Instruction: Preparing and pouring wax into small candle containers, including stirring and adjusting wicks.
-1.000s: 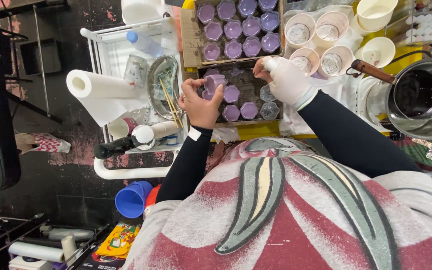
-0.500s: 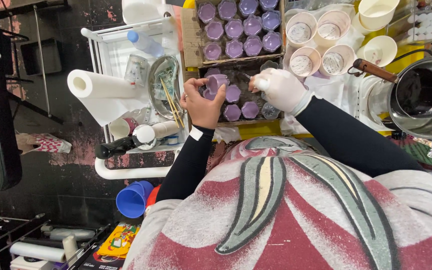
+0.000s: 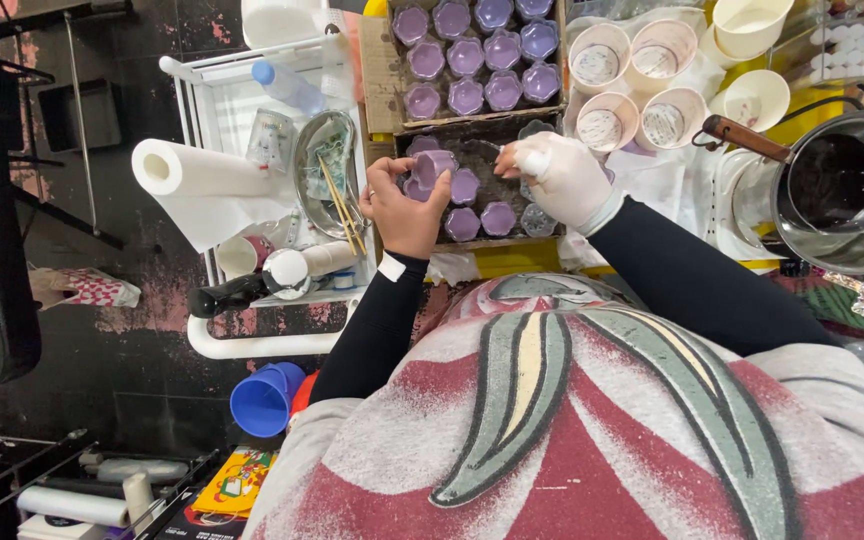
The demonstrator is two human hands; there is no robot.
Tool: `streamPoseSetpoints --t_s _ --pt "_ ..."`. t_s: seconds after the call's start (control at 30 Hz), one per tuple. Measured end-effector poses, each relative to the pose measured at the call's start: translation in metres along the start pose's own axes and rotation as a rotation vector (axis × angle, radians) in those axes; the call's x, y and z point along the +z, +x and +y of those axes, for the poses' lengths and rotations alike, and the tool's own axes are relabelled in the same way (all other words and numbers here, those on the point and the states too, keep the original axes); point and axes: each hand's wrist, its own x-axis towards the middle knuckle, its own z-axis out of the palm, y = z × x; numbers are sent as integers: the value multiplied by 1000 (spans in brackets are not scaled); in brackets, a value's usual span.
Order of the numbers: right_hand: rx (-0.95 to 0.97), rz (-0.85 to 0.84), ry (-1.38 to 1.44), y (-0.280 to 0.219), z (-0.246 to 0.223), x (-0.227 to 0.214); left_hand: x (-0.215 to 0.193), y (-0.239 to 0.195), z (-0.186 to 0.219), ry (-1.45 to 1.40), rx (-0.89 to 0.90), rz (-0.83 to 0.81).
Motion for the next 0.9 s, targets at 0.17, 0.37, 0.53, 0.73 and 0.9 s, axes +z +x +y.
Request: streamPoseSetpoints --t_s 0.17,0.37,0.53,0.73,0.9 --pt "102 26 97 -2 1 5 0 0 1 -8 -7 -8" --pt "529 402 454 -11 -11 0 -1 -3 -1 -29 -14 -6" --pt "699 688 762 -24 -44 -31 0 -4 7 -18 46 -22" --pt "578 901 645 -75 -88 -83 8 -9 22 -17 96 -69" --pt "482 1130 479 -154 -89 -138 17 -16 39 -12 189 -116"
